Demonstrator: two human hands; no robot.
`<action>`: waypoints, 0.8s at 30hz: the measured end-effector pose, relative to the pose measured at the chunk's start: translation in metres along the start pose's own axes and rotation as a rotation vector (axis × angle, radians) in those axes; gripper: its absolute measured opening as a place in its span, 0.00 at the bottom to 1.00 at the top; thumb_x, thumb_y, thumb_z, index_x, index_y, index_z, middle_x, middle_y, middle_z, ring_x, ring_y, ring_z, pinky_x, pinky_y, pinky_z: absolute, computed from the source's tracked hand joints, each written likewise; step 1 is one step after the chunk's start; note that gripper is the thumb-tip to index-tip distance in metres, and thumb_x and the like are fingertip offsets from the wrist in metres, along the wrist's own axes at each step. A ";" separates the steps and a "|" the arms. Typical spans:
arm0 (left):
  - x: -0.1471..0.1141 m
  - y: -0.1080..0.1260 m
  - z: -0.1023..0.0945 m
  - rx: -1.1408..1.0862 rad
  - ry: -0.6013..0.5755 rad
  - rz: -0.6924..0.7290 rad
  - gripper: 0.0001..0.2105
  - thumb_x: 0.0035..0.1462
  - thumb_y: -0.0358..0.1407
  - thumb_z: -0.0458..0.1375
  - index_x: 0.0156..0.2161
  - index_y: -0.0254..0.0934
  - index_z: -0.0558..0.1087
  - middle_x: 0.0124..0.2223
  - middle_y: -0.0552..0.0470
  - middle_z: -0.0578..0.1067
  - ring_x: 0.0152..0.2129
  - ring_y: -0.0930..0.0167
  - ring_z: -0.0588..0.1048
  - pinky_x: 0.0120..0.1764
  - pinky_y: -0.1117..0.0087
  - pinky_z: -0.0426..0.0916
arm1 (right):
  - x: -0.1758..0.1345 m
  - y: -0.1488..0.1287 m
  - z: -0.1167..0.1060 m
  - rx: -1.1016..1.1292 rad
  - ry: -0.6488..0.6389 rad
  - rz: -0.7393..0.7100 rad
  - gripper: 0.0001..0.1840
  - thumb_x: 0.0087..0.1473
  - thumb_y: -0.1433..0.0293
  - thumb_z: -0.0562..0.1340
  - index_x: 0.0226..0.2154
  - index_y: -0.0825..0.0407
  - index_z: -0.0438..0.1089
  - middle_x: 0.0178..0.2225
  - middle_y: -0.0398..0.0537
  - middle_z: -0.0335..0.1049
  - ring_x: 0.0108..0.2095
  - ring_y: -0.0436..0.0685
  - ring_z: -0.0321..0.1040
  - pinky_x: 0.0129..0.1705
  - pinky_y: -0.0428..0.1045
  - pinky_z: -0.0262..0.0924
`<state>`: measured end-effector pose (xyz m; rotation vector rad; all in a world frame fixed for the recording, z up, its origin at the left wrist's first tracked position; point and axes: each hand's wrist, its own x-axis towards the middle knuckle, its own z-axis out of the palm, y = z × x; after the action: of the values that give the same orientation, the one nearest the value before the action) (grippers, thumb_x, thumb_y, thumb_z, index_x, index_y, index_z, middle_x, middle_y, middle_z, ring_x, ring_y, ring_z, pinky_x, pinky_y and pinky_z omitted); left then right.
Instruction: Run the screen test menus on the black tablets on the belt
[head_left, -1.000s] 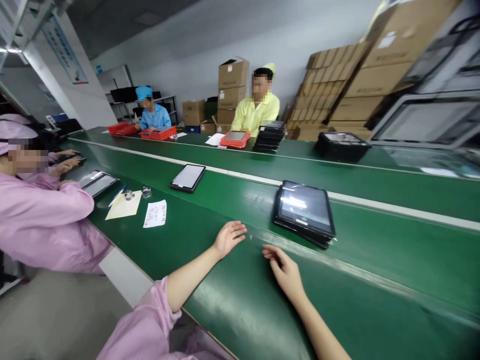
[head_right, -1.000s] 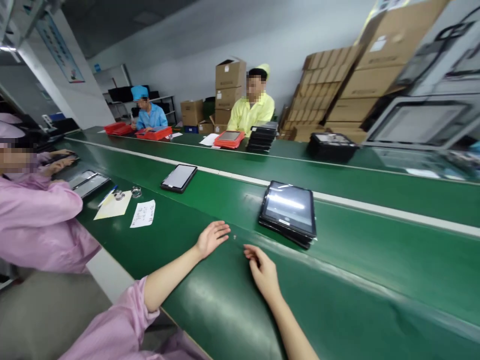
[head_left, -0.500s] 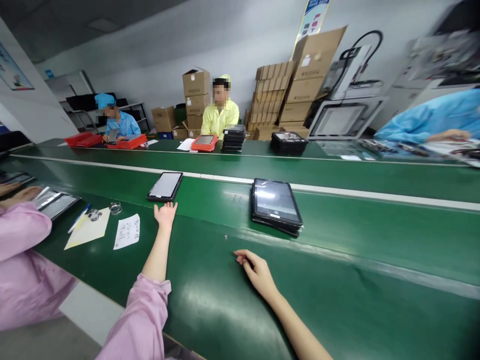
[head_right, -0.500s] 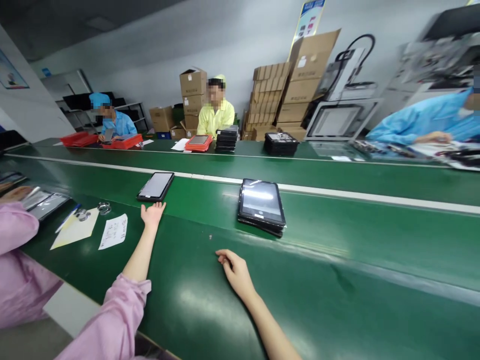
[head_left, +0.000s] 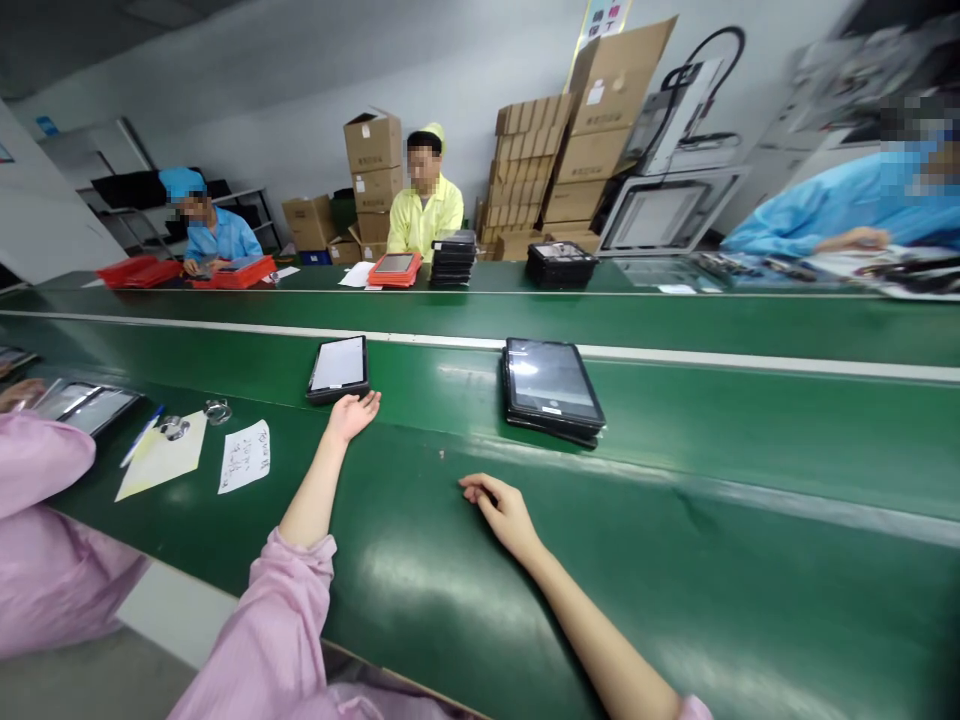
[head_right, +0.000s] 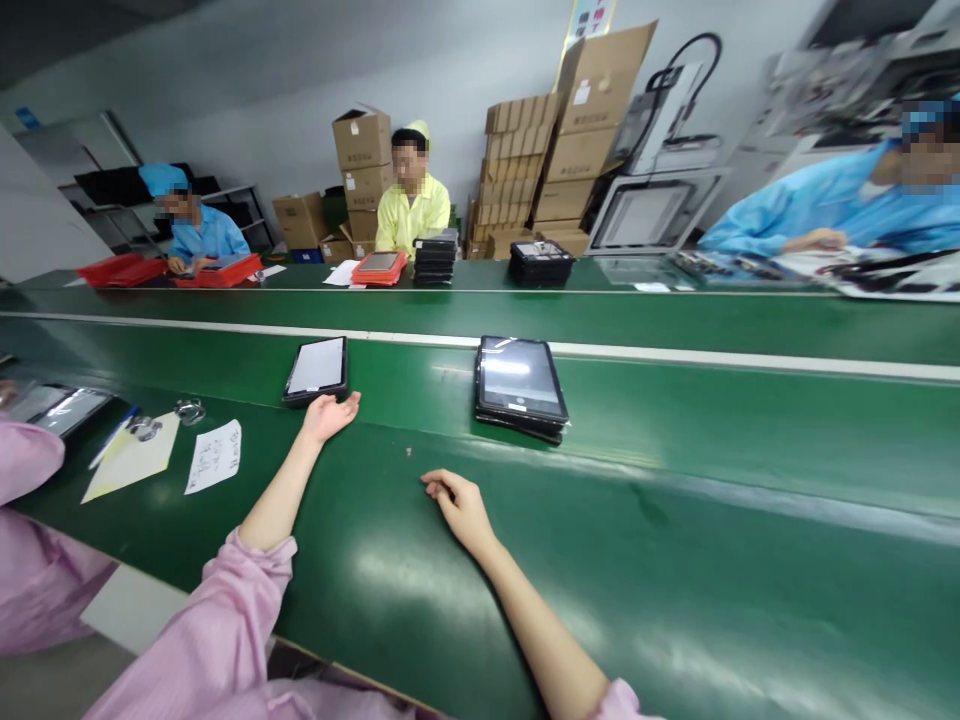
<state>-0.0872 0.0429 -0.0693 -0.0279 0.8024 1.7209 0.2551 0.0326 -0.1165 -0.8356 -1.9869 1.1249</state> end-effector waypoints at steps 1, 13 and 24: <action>-0.005 -0.012 0.007 0.018 0.002 -0.035 0.09 0.55 0.25 0.51 0.40 0.29 0.70 0.39 0.35 0.76 0.41 0.60 0.78 0.39 0.63 0.74 | 0.001 0.000 -0.001 0.014 0.004 0.006 0.15 0.53 0.69 0.55 0.37 0.51 0.76 0.28 0.47 0.76 0.29 0.56 0.72 0.36 0.51 0.66; -0.172 -0.219 0.023 0.281 0.200 -0.409 0.13 0.44 0.20 0.54 0.34 0.37 0.67 0.25 0.57 0.71 0.17 0.78 0.68 0.19 0.79 0.52 | 0.017 0.038 -0.055 0.188 0.413 0.161 0.15 0.46 0.64 0.57 0.35 0.52 0.74 0.28 0.47 0.75 0.30 0.56 0.71 0.40 0.54 0.68; -0.173 -0.116 0.063 1.145 -0.907 0.214 0.12 0.54 0.45 0.65 0.41 0.42 0.78 0.45 0.45 0.80 0.48 0.57 0.76 0.55 0.57 0.66 | 0.012 0.035 -0.050 0.118 0.426 0.190 0.15 0.53 0.61 0.58 0.39 0.51 0.73 0.31 0.47 0.75 0.33 0.57 0.70 0.43 0.54 0.66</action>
<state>0.0935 -0.0615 -0.0056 1.5264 0.9621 1.0311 0.2956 0.0790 -0.1259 -1.1142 -1.5028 1.0526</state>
